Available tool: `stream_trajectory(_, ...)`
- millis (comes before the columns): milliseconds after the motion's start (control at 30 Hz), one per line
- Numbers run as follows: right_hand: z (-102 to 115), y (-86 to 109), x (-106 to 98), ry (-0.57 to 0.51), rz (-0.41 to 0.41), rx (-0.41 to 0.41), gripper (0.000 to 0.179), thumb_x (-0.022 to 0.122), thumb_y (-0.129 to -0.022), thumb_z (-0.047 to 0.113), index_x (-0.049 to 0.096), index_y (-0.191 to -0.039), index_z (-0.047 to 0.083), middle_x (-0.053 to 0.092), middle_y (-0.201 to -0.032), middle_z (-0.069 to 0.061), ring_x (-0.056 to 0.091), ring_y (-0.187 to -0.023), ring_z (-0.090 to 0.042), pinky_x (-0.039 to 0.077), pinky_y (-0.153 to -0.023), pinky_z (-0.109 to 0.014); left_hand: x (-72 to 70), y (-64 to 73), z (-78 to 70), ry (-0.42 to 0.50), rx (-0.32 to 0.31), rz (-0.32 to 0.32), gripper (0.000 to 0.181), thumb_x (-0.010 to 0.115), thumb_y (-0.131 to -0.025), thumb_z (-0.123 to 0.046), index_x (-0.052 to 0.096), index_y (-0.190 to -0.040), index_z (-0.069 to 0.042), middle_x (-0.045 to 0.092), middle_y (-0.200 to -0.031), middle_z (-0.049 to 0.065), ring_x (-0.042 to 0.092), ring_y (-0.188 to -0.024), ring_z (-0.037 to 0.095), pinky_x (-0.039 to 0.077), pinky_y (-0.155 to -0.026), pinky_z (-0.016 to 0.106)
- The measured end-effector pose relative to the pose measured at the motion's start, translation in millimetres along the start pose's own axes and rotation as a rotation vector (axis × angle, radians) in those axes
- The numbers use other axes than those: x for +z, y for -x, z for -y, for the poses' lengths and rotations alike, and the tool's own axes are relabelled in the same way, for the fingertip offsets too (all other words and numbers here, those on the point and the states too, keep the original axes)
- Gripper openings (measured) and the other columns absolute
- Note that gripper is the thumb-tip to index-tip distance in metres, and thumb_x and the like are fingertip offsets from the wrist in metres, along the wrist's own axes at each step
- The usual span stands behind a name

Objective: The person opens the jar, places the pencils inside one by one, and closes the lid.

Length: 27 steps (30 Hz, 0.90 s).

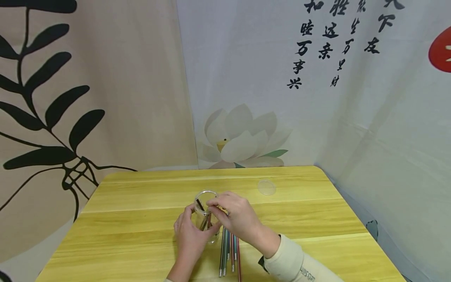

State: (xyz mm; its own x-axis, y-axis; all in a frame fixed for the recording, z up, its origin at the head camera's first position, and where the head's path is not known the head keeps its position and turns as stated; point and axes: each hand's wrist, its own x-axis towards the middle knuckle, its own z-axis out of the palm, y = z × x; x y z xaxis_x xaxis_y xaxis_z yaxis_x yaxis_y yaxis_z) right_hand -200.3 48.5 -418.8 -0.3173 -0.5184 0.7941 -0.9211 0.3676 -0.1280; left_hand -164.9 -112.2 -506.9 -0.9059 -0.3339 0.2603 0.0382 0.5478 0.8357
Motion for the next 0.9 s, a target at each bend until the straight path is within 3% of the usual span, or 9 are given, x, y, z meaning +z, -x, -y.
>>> stream_trajectory(267, 3, 1.4, 0, 0.032, 0.061, 0.036, 0.014, 0.085, -0.091, 0.009, 0.079, -0.104, 0.01, 0.081, -0.095, 0.001, 0.073, -0.093, -0.015, 0.06, -0.079, -0.016, -0.2, 0.8, -0.5, -0.019, 0.004, -0.005, 0.09, 0.103, -0.064, -0.044, 0.059, -0.135, -0.011, 0.07, -0.135, 0.016, 0.057, -0.131, 0.039, 0.035, -0.114, 0.057)
stream_trajectory(500, 2, 3.8, 0, 0.039, 0.076, -0.016, 0.016, 0.084, -0.092, 0.011, 0.08, -0.107, 0.009, 0.081, -0.096, 0.003, 0.072, -0.097, -0.016, 0.06, -0.08, -0.015, -1.5, 0.9, -1.6, -0.011, -0.031, 0.031, 0.085, 0.101, -0.069, -0.037, 0.057, -0.137, -0.011, 0.068, -0.141, 0.015, 0.052, -0.139, 0.041, 0.032, -0.118, 0.061)
stream_trajectory(667, 4, 3.3, 2, 0.017, 0.092, -0.036, 0.026, 0.083, -0.093, 0.015, 0.08, -0.118, 0.009, 0.081, -0.098, 0.003, 0.071, -0.096, -0.014, 0.059, -0.083, -0.015, -1.9, 0.1, -0.7, -0.019, -0.003, 0.029, 0.085, 0.101, -0.069, -0.028, 0.057, -0.139, -0.008, 0.069, -0.138, 0.015, 0.054, -0.136, 0.041, 0.029, -0.121, 0.06)
stream_trajectory(900, 12, 0.8, 4, 0.086, 0.167, 0.037, 0.037, 0.082, -0.095, 0.026, 0.078, -0.13, 0.014, 0.081, -0.104, 0.004, 0.071, -0.102, -0.015, 0.058, -0.094, -0.032, -1.4, -1.3, 0.0, -0.01, 0.012, 0.029, 0.083, 0.099, -0.067, -0.022, 0.058, -0.137, -0.007, 0.07, -0.136, 0.016, 0.057, -0.133, 0.041, 0.027, -0.124, 0.061)
